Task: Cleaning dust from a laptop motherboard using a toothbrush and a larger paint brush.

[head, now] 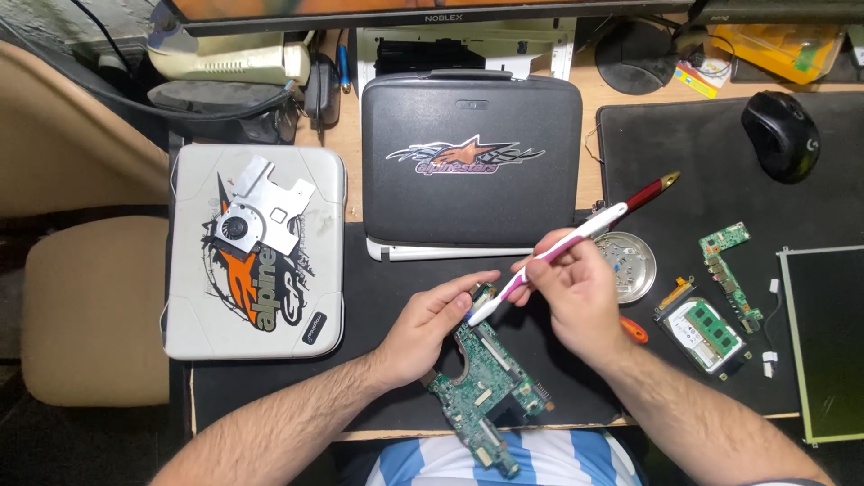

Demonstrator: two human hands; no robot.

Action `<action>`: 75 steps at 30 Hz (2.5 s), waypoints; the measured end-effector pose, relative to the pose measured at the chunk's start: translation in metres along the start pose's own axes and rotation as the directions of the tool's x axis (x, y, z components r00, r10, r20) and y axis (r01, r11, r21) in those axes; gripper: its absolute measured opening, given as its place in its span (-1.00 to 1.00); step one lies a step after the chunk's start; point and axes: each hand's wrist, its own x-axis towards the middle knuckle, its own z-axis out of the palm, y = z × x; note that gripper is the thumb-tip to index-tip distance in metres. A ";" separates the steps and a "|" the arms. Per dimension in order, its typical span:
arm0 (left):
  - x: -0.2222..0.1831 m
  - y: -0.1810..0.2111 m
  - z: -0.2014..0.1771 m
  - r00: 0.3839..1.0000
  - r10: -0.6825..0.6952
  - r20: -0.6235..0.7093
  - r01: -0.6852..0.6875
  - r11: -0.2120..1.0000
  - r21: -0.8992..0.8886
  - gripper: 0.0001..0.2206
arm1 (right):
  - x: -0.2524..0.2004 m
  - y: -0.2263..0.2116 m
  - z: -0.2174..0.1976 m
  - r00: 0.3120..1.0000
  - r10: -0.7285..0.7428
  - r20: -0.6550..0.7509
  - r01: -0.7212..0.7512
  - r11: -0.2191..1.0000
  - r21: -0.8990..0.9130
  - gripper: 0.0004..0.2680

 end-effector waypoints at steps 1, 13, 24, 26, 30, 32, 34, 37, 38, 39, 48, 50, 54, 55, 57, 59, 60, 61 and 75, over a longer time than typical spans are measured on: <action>0.002 0.000 -0.001 1.000 -0.002 0.002 0.002 1.000 0.003 -0.59 | 0.007 -0.002 -0.005 1.000 0.000 -0.003 0.000 1.000 0.003 -0.77; 0.002 -0.004 -0.003 1.000 0.007 -0.007 -0.007 1.000 0.002 -0.59 | 0.012 -0.011 -0.011 0.999 -0.031 -0.018 0.030 0.998 -0.056 -0.80; 0.002 0.000 0.000 1.000 -0.007 -0.005 0.007 1.000 0.006 -0.59 | 0.010 -0.011 -0.012 0.998 -0.049 -0.038 0.047 0.997 -0.055 -0.80; 0.001 0.001 0.001 1.000 -0.014 -0.004 0.014 1.000 0.013 -0.59 | 0.002 -0.010 -0.003 0.999 -0.035 -0.026 0.034 0.999 -0.031 -0.80; 0.005 -0.001 -0.003 1.000 -0.012 0.002 0.012 1.000 0.013 -0.59 | 0.014 -0.011 -0.014 0.997 -0.061 -0.037 0.058 0.996 -0.061 -0.79; 0.003 -0.003 -0.002 1.000 -0.013 -0.001 0.013 1.000 0.010 -0.59 | 0.013 -0.012 -0.013 0.997 -0.064 -0.053 0.062 0.997 -0.043 -0.79; 0.002 -0.002 -0.002 1.000 -0.014 -0.002 0.014 1.000 0.009 -0.59 | 0.008 -0.010 -0.007 0.995 -0.069 -0.071 0.068 0.997 -0.022 -0.79; 0.003 0.000 -0.002 1.000 -0.011 0.007 0.011 0.999 0.031 -0.59 | 0.004 -0.008 -0.003 0.999 -0.032 -0.023 0.032 1.000 0.001 -0.79; 0.004 -0.001 -0.003 1.000 -0.009 0.003 0.009 1.000 0.028 -0.59 | 0.009 -0.009 -0.008 0.999 -0.044 -0.025 0.043 0.999 -0.025 -0.80; 0.004 -0.003 -0.004 1.000 -0.008 -0.001 0.008 1.000 0.025 -0.59 | 0.013 -0.010 -0.014 0.998 -0.056 -0.027 0.054 0.997 -0.051 -0.80; 0.005 -0.006 -0.006 1.000 -0.007 0.010 0.007 1.000 0.022 -0.58 | 0.013 -0.006 -0.009 0.998 -0.058 -0.031 0.057 0.998 -0.033 -0.79; 0.004 -0.007 -0.006 1.000 -0.006 0.008 0.006 1.000 0.019 -0.59 | 0.016 -0.016 -0.013 0.995 -0.073 -0.070 0.073 0.997 -0.014 -0.80; 0.003 -0.006 -0.003 1.000 0.002 -0.007 -0.002 1.000 0.003 -0.59 | 0.010 -0.022 -0.010 0.991 -0.081 -0.111 0.092 0.991 0.095 -0.79; 0.003 -0.006 -0.003 1.000 0.002 -0.008 -0.002 1.000 0.005 -0.59 | 0.006 -0.016 -0.008 0.991 -0.081 -0.110 0.092 0.991 0.097 -0.79; 0.003 -0.007 -0.001 1.000 0.008 -0.008 -0.007 1.000 0.019 -0.60 | -0.002 -0.004 -0.003 1.000 -0.011 -0.023 0.012 0.999 0.045 -0.81; 0.004 -0.005 -0.004 1.000 -0.008 -0.006 0.008 1.000 0.027 -0.59 | 0.008 -0.006 -0.007 0.998 -0.031 -0.050 0.032 0.999 0.007 -0.81; 0.006 -0.005 -0.004 1.000 -0.014 -0.014 0.015 0.999 0.033 -0.58 | 0.015 -0.008 -0.011 0.996 -0.055 -0.065 0.053 0.998 -0.036 -0.81; 0.006 -0.005 -0.003 1.000 -0.013 -0.011 0.013 0.999 0.030 -0.58 | 0.015 -0.013 -0.014 0.996 -0.056 -0.066 0.054 0.998 -0.039 -0.81; 0.004 -0.003 -0.001 1.000 -0.014 -0.005 0.014 0.999 0.034 -0.59 | -0.003 -0.010 -0.004 1.000 -0.004 -0.009 0.004 1.000 0.008 -0.79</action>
